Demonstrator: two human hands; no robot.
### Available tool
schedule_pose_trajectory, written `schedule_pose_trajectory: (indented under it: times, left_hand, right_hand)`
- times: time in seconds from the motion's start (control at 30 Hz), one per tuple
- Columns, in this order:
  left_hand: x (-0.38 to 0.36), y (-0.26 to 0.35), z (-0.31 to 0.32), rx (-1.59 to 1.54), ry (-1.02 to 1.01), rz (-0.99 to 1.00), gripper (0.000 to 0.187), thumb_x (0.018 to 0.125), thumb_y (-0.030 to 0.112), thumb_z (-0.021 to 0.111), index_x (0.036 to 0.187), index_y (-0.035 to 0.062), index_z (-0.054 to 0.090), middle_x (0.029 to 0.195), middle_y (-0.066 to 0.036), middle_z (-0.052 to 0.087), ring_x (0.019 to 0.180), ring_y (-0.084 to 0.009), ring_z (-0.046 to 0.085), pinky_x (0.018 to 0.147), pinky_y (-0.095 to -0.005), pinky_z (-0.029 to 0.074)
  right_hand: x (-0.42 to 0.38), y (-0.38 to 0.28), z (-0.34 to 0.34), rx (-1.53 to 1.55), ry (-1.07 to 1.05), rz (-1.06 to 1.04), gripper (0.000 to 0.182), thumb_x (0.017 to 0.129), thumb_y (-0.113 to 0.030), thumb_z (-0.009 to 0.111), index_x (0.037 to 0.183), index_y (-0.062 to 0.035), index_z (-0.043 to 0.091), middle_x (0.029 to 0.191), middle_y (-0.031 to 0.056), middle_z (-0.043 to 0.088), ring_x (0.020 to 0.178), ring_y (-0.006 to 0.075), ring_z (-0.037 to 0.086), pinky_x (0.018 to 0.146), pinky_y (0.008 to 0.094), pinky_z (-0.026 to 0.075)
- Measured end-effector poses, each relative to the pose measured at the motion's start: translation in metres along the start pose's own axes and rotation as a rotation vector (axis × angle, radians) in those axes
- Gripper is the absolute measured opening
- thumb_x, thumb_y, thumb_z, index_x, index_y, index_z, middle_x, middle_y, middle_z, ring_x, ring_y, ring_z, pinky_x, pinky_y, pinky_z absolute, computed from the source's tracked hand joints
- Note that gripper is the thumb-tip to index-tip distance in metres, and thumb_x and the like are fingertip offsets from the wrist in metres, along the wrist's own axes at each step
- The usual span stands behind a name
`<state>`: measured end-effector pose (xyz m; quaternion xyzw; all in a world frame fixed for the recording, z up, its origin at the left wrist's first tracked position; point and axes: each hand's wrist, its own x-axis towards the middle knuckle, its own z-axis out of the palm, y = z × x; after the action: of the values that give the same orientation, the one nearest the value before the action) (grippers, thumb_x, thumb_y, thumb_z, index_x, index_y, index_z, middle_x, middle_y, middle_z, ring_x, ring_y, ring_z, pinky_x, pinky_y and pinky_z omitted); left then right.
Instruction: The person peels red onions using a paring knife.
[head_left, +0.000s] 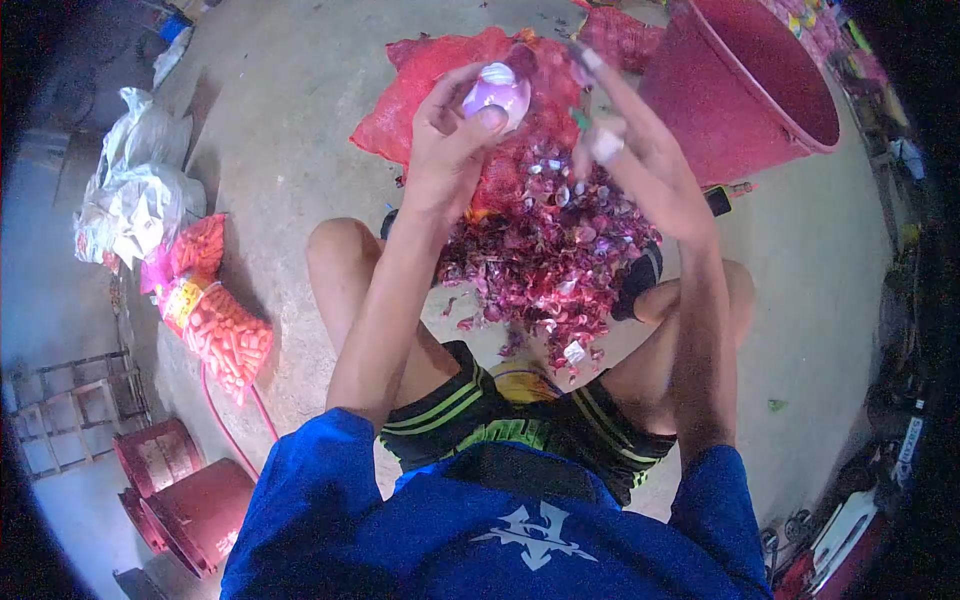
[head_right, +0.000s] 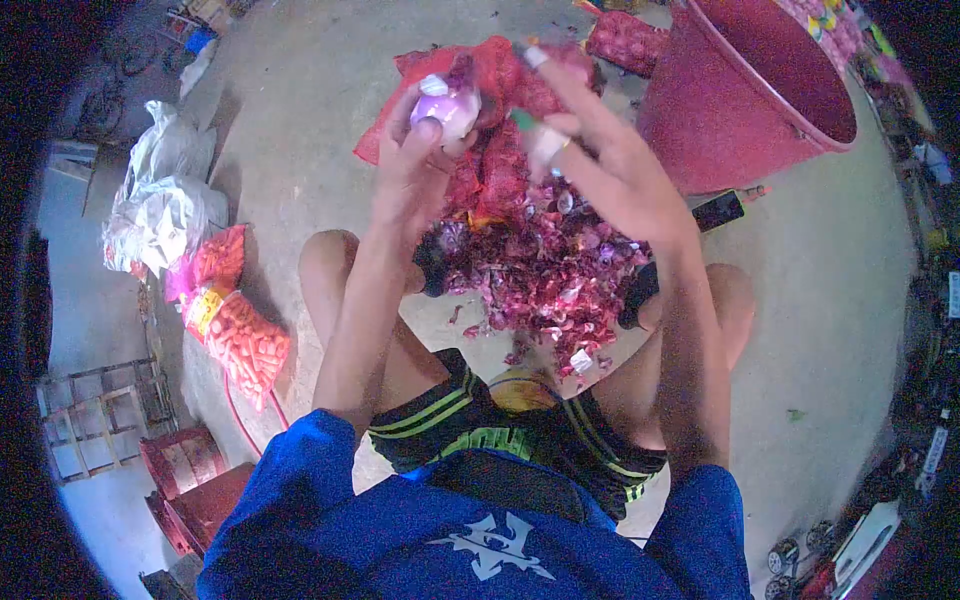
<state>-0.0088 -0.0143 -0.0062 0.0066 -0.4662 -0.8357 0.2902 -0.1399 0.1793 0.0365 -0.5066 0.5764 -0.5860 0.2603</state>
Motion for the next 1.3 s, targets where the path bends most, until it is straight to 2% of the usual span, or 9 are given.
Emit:
schedule_pose_trajectory:
  times: [0.17, 0.23, 0.37, 0.43, 0.67, 0.77, 0.93, 1.03, 1.3]
  left_hand:
    - [0.0, 0.013, 0.006, 0.178, -0.018, 0.03, 0.063, 0.077, -0.002, 0.086, 0.133, -0.002, 0.058, 0.125, -0.013, 0.068, 0.11, -0.0216, 0.07, 0.096, -0.037, 0.059]
    - [-0.001, 0.013, 0.008, 0.224, -0.046, 0.034, 0.063, 0.075, -0.005, 0.086, 0.131, -0.0026, 0.06, 0.122, -0.012, 0.069, 0.108, -0.0205, 0.07, 0.095, -0.0359, 0.059]
    - [-0.002, 0.014, 0.009, 0.232, -0.007, 0.001, 0.062, 0.074, -0.006, 0.086, 0.131, -0.0031, 0.06, 0.121, -0.012, 0.069, 0.107, -0.0202, 0.07, 0.094, -0.0352, 0.059]
    - [-0.004, 0.017, 0.009, 0.277, -0.086, -0.007, 0.069, 0.072, -0.006, 0.087, 0.135, -0.0034, 0.058, 0.126, -0.013, 0.067, 0.113, -0.02, 0.068, 0.096, -0.0362, 0.058]
    - [-0.002, 0.012, 0.009, -0.029, -0.083, -0.095, 0.075, 0.08, 0.016, 0.079, 0.146, -0.002, 0.048, 0.142, -0.017, 0.058, 0.135, -0.0331, 0.056, 0.112, -0.0387, 0.049]
    - [-0.005, 0.015, 0.009, -0.134, -0.014, -0.107, 0.071, 0.085, 0.016, 0.073, 0.148, -0.0011, 0.045, 0.145, -0.019, 0.056, 0.139, -0.0374, 0.052, 0.111, -0.0404, 0.051]
    - [-0.006, 0.014, -0.005, -0.599, -0.11, -0.218, 0.072, 0.094, 0.02, 0.062, 0.159, 0.0099, 0.034, 0.153, -0.02, 0.048, 0.137, -0.0395, 0.052, 0.106, -0.0414, 0.053]
    - [-0.005, 0.01, 0.0, -0.558, -0.091, -0.258, 0.069, 0.097, 0.022, 0.059, 0.159, 0.0079, 0.033, 0.153, -0.02, 0.049, 0.137, -0.0377, 0.053, 0.107, -0.0407, 0.053]
    - [-0.012, -0.011, 0.035, 0.092, -0.099, -0.209, 0.056, 0.1, 0.019, 0.065, 0.15, 0.0027, 0.046, 0.134, -0.012, 0.064, 0.119, -0.0284, 0.067, 0.103, -0.039, 0.055]
  right_hand:
    - [-0.001, -0.003, 0.007, -0.041, -0.046, -0.006, 0.064, 0.102, -0.009, 0.058, 0.161, -0.0068, 0.033, 0.123, 0.0096, 0.072, 0.098, 0.0163, 0.066, 0.094, 0.0317, 0.051]
    - [0.001, -0.002, 0.006, -0.227, -0.06, -0.12, 0.058, 0.102, -0.01, 0.055, 0.159, -0.0111, 0.043, 0.089, 0.005, 0.066, 0.082, 0.0126, 0.06, 0.078, 0.0302, 0.05]
    - [0.004, 0.006, 0.005, -0.294, 0.015, -0.161, 0.049, 0.103, -0.009, 0.053, 0.151, -0.01, 0.054, 0.092, 0.0028, 0.065, 0.08, 0.0097, 0.056, 0.075, 0.0268, 0.048]
    - [0.008, -0.01, 0.006, -0.182, 0.147, -0.026, 0.04, 0.102, -0.008, 0.058, 0.142, -0.006, 0.062, 0.143, 0.0082, 0.065, 0.124, 0.015, 0.06, 0.105, 0.032, 0.047]
    - [0.009, 0.006, -0.009, -0.042, 0.276, -0.082, 0.042, 0.104, -0.008, 0.057, 0.146, -0.0049, 0.059, 0.11, 0.0006, 0.069, 0.091, 0.0075, 0.059, 0.082, 0.024, 0.048]
    - [0.009, 0.0, -0.01, -0.11, 0.411, -0.142, 0.047, 0.108, -0.011, 0.045, 0.155, -0.0072, 0.046, 0.084, -0.0008, 0.059, 0.059, 0.0, 0.042, 0.053, 0.0163, 0.034]
    - [0.007, 0.016, -0.035, -0.141, 0.431, -0.123, 0.051, 0.108, -0.015, 0.048, 0.158, -0.0079, 0.042, 0.089, -0.0007, 0.063, 0.066, 0.0005, 0.045, 0.056, 0.0176, 0.037]
    - [0.004, 0.022, -0.032, -0.147, 0.391, -0.028, 0.058, 0.099, -0.017, 0.065, 0.151, 0.0019, 0.047, 0.12, 0.0062, 0.069, 0.103, 0.011, 0.062, 0.089, 0.0267, 0.051]
    - [0.011, 0.003, 0.006, -0.115, 0.473, -0.059, 0.056, 0.089, -0.003, 0.075, 0.14, 0.0017, 0.054, 0.099, 0.0043, 0.069, 0.09, 0.0098, 0.065, 0.079, 0.0259, 0.053]
